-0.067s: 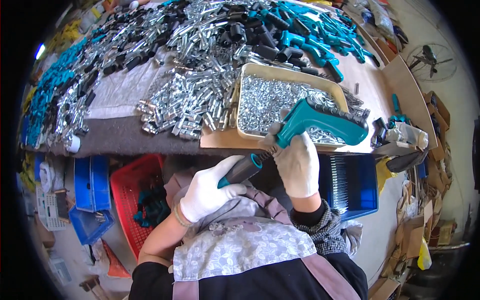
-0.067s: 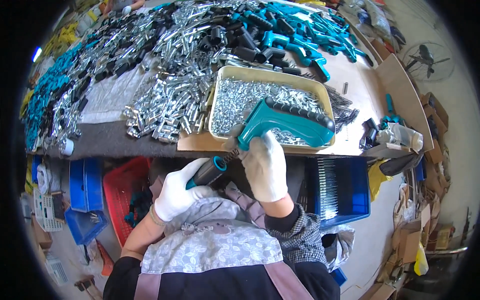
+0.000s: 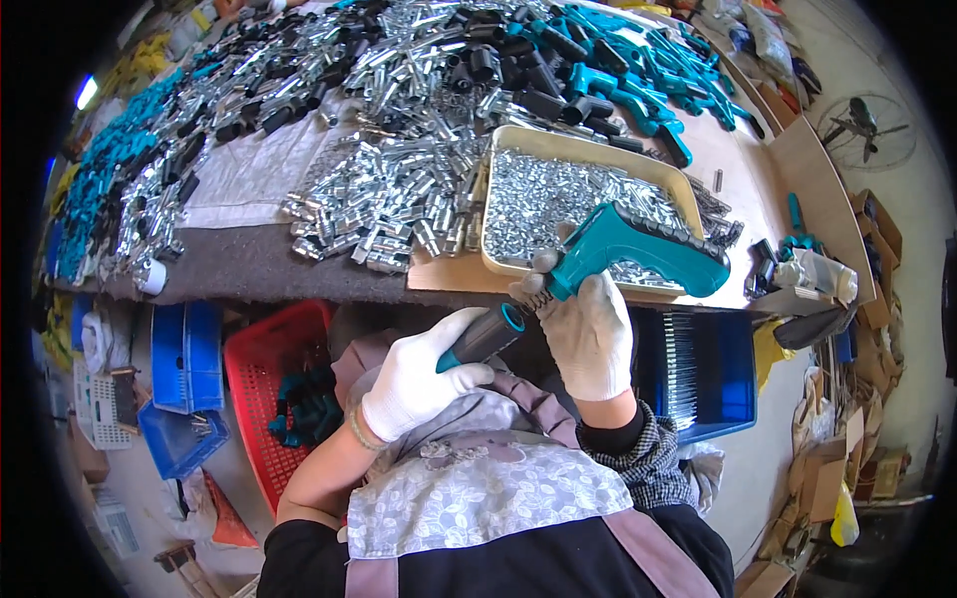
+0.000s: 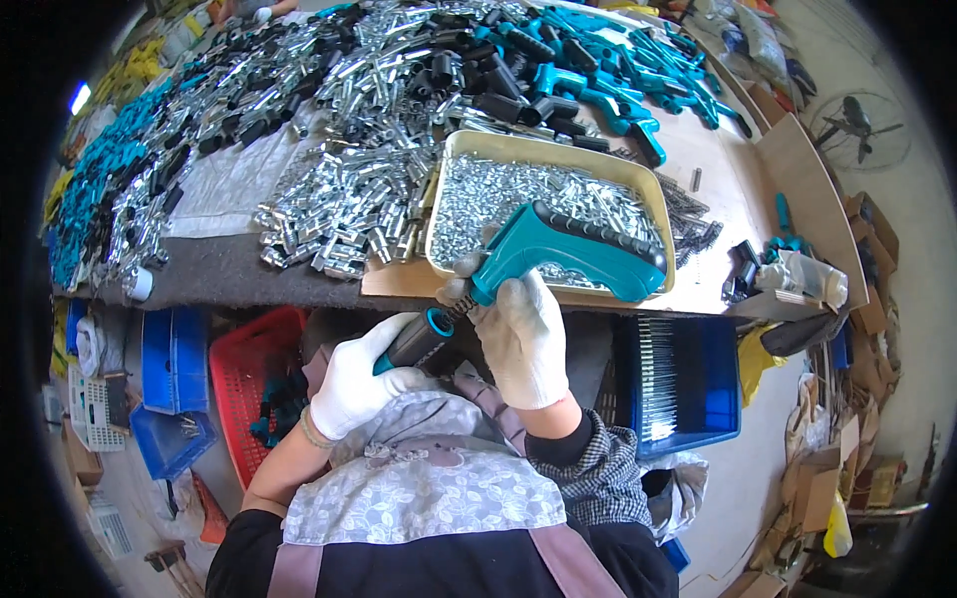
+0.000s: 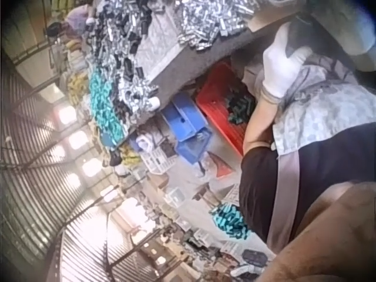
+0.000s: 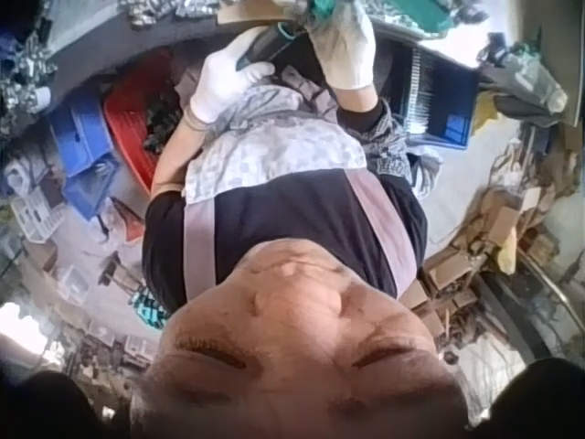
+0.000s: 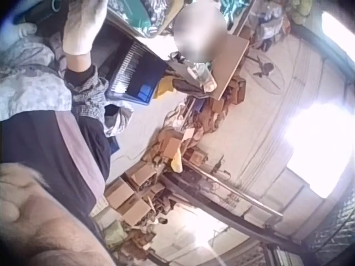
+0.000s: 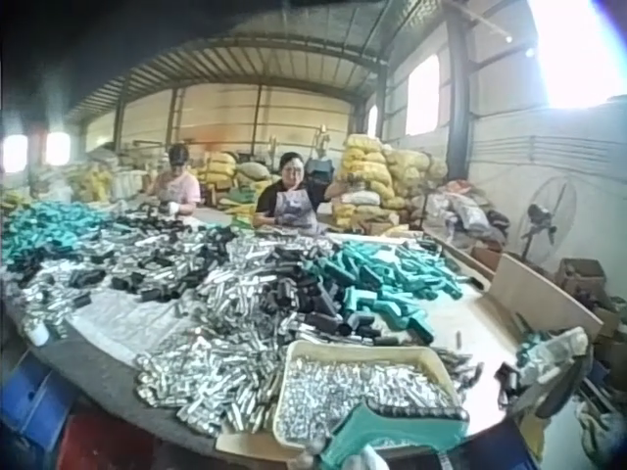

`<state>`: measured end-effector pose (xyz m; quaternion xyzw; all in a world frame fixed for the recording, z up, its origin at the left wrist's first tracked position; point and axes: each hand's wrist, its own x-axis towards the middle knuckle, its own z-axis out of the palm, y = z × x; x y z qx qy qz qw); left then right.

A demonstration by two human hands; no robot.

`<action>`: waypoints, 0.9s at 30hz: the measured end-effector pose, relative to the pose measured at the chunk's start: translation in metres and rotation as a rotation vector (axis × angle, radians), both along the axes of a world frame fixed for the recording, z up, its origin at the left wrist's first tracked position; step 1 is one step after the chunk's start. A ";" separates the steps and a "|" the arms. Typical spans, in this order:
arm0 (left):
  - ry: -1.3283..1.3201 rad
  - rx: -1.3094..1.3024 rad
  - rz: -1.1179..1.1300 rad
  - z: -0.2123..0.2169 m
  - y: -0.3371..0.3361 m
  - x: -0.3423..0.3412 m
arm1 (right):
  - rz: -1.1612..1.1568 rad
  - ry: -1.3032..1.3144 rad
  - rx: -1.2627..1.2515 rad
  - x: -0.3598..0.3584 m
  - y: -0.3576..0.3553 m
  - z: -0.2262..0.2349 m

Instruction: Assembling mechanical hand tools by inserting springs and pins into metal bodies and attaching plastic handles.

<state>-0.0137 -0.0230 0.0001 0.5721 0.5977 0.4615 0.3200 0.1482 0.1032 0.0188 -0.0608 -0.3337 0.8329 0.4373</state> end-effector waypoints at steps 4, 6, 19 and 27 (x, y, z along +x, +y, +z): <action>0.001 -0.037 0.040 -0.001 -0.013 0.003 | -0.005 -0.078 0.129 -0.010 -0.010 -0.008; -0.030 -0.022 0.065 -0.006 -0.021 0.003 | 0.001 -0.095 0.157 -0.013 -0.017 -0.007; 0.051 0.099 -0.168 -0.003 -0.039 -0.034 | 0.440 -0.658 0.622 0.050 0.041 0.045; 0.163 -0.153 -0.272 0.002 -0.049 -0.044 | 0.261 -0.939 1.631 0.016 0.004 0.051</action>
